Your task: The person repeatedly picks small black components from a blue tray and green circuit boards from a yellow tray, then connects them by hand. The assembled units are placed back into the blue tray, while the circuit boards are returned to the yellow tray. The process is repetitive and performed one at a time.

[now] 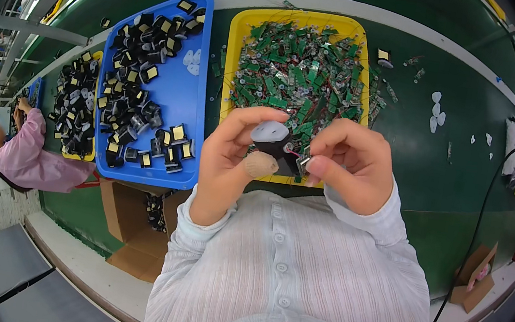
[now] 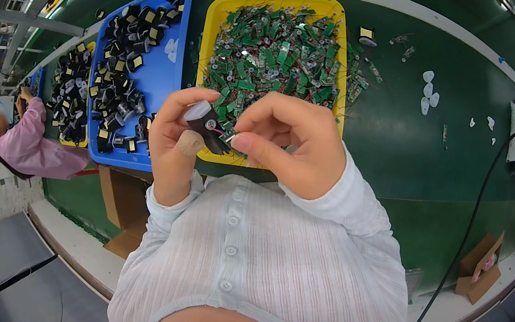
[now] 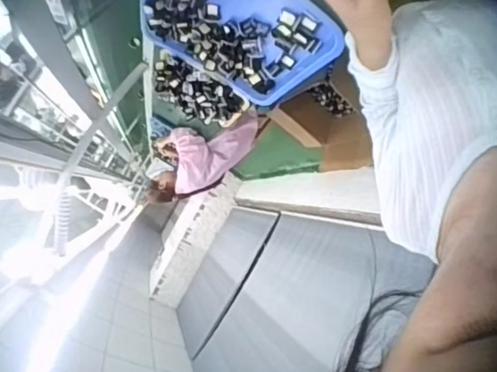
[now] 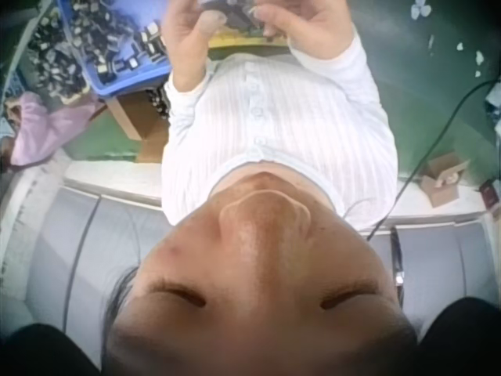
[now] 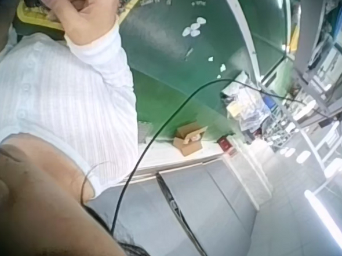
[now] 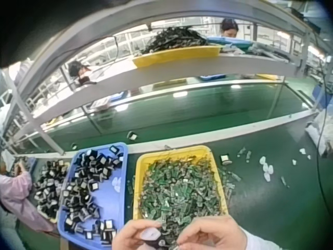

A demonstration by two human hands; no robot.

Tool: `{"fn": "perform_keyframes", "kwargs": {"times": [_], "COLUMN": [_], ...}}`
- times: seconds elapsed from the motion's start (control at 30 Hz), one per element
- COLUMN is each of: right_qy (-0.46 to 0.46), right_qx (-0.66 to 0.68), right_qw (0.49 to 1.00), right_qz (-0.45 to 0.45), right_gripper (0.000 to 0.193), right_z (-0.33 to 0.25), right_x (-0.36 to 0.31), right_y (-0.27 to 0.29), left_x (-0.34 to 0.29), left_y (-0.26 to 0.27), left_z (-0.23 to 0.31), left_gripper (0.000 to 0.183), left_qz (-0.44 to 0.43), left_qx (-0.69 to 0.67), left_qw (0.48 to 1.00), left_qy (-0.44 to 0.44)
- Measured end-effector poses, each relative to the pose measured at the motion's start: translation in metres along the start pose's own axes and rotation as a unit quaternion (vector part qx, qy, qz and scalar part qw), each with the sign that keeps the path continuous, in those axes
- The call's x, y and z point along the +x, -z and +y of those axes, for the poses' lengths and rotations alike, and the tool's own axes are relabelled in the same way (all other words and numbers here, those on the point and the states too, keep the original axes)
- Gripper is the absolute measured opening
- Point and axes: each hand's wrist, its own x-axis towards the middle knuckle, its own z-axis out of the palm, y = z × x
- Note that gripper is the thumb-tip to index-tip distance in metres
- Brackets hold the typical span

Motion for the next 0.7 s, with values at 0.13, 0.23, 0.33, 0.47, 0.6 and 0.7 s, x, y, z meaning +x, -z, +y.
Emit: {"fn": "perform_keyframes", "kwargs": {"times": [0.13, 0.23, 0.33, 0.47, 0.6, 0.7], "right_qy": [-0.049, -0.061, -0.052, -0.032, 0.002, 0.009], "right_qx": [0.031, 0.052, 0.067, 0.093, 0.055, 0.029], "right_qw": [0.998, 0.997, 0.996, 0.995, 0.998, 1.0], "right_qz": [-0.01, -0.007, -0.003, 0.008, 0.011, 0.008], "right_gripper": [0.009, 0.009, 0.009, 0.01, 0.011, 0.01], "right_z": [-0.0031, -0.002, -0.0003, 0.0005, 0.002, 0.0017], "right_x": [0.0012, 0.0017, 0.002, 0.0033, 0.0029, 0.0035], "right_y": [-0.002, -0.004, -0.0048, -0.0058, -0.0068, -0.0061], "left_x": [0.0005, 0.0003, 0.0002, -0.0003, 0.0, -0.0008], "left_y": [-0.0028, -0.0042, -0.006, -0.0069, -0.0084, -0.0082], "left_z": [-0.0034, -0.0041, -0.0043, -0.0057, -0.0096, -0.0078], "left_gripper": [0.043, 0.042, 0.042, 0.043, 0.044, 0.045], "left_qz": [0.01, 0.021, 0.027, 0.032, 0.046, 0.047], "left_qx": [-0.024, -0.025, 0.005, 0.028, 0.027, 0.041], "left_qw": [1.0, 0.999, 0.999, 0.998, 0.997, 0.997], "left_qy": [-0.008, -0.011, -0.029, -0.038, -0.056, -0.045]}}
